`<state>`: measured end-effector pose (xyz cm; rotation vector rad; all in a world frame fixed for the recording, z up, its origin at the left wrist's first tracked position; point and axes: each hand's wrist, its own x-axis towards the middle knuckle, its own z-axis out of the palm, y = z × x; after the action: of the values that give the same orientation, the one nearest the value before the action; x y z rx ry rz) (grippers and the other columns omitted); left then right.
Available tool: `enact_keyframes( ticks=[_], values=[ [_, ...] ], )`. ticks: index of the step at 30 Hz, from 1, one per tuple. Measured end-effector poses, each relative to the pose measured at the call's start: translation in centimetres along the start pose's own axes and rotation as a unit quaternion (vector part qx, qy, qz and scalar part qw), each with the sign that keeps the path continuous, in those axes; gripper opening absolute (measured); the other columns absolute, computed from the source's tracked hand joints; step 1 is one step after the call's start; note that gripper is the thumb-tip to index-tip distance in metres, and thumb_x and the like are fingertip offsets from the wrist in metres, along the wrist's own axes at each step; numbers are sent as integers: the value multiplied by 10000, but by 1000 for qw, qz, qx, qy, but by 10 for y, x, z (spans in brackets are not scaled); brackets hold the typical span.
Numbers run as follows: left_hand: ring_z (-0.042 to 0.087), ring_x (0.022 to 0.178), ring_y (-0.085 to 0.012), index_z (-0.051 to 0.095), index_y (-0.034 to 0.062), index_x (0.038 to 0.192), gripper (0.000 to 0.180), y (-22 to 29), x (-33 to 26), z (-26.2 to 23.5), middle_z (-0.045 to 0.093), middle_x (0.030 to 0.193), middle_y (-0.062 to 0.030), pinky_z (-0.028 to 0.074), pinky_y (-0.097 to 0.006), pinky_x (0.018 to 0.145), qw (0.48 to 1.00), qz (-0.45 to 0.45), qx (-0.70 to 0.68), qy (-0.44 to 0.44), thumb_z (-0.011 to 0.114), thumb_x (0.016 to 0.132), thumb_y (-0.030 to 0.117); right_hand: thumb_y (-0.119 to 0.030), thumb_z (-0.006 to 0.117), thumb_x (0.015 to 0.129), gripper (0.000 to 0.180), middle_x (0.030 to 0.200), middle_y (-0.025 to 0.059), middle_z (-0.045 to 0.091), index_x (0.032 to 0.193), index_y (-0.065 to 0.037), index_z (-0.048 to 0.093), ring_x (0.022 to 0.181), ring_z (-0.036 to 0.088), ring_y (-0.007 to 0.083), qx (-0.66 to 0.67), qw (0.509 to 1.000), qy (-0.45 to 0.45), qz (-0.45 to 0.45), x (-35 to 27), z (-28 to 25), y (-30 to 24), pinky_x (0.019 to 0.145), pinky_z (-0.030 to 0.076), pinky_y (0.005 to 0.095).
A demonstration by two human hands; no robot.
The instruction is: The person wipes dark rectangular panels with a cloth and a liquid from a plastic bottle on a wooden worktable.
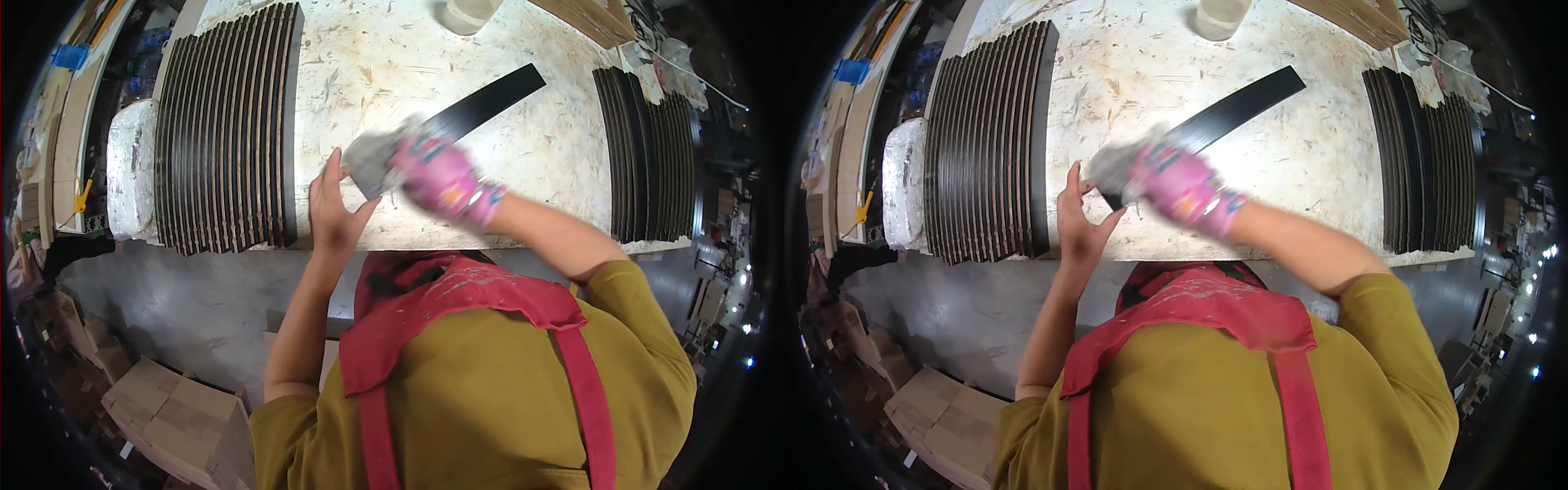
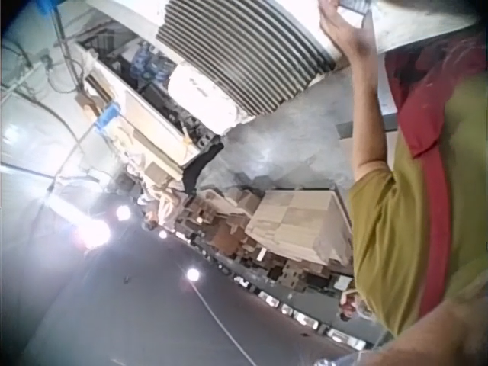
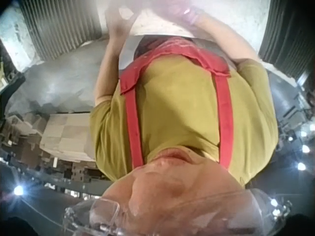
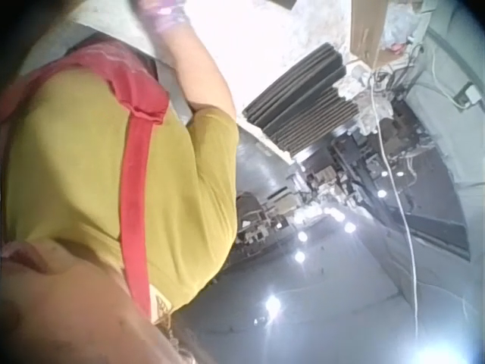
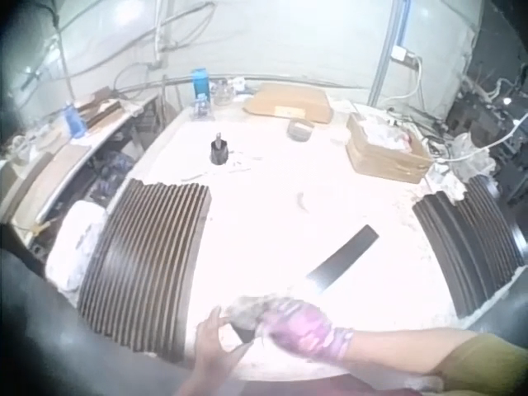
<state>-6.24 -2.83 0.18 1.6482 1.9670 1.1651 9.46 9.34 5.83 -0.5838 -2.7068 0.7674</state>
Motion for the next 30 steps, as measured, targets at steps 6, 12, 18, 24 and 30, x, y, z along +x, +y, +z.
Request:
enact_keyframes(
  ticks=[6, 12, 18, 24, 30],
  values=[
    [483, 1087, -346, 276, 88, 1414, 956, 4, 4, 6, 555, 1175, -154, 366, -437, 949, 999, -35, -11, 0, 796, 611, 89, -65, 573, 729, 174, 886, 134, 612, 902, -45, 576, 822, 626, 250, -175, 979, -102, -11, 13, 10, -11, 702, 512, 357],
    [490, 1034, -281, 220, 69, 1434, 1020, -2, 1, 1, 584, 1090, -113, 386, -401, 923, 1000, 14, 0, -1, 808, 599, 76, 0, 567, 668, 562, 1198, 161, 561, 1225, -68, 533, 1036, 579, 312, -151, 948, -141, 244, 17, -32, 8, 833, 498, 361],
    [488, 1046, -308, 215, 86, 1439, 1036, -5, 3, 5, 566, 1101, -147, 378, -410, 934, 1000, -6, -6, -23, 809, 591, 64, -108, 608, 698, 439, 1032, 188, 612, 1124, -20, 547, 936, 614, 311, -112, 984, -107, 89, 19, 25, -34, 768, 504, 400],
    [486, 1048, -302, 218, 91, 1438, 1023, -1, 4, 2, 590, 1070, -117, 369, -414, 937, 1000, 23, -3, 0, 804, 600, 67, -6, 555, 699, 441, 1018, 176, 600, 1134, -79, 556, 835, 615, 320, -175, 959, -27, 222, 3, -23, 12, 643, 519, 389],
    [487, 1025, -303, 246, 85, 1427, 982, -4, 2, 2, 579, 1062, -123, 371, -423, 925, 1000, 24, -2, -9, 794, 613, 85, -84, 606, 730, 354, 951, 153, 607, 1080, -44, 566, 813, 610, 318, -89, 969, 36, 229, -8, 1, -14, 692, 510, 402]
  ],
)
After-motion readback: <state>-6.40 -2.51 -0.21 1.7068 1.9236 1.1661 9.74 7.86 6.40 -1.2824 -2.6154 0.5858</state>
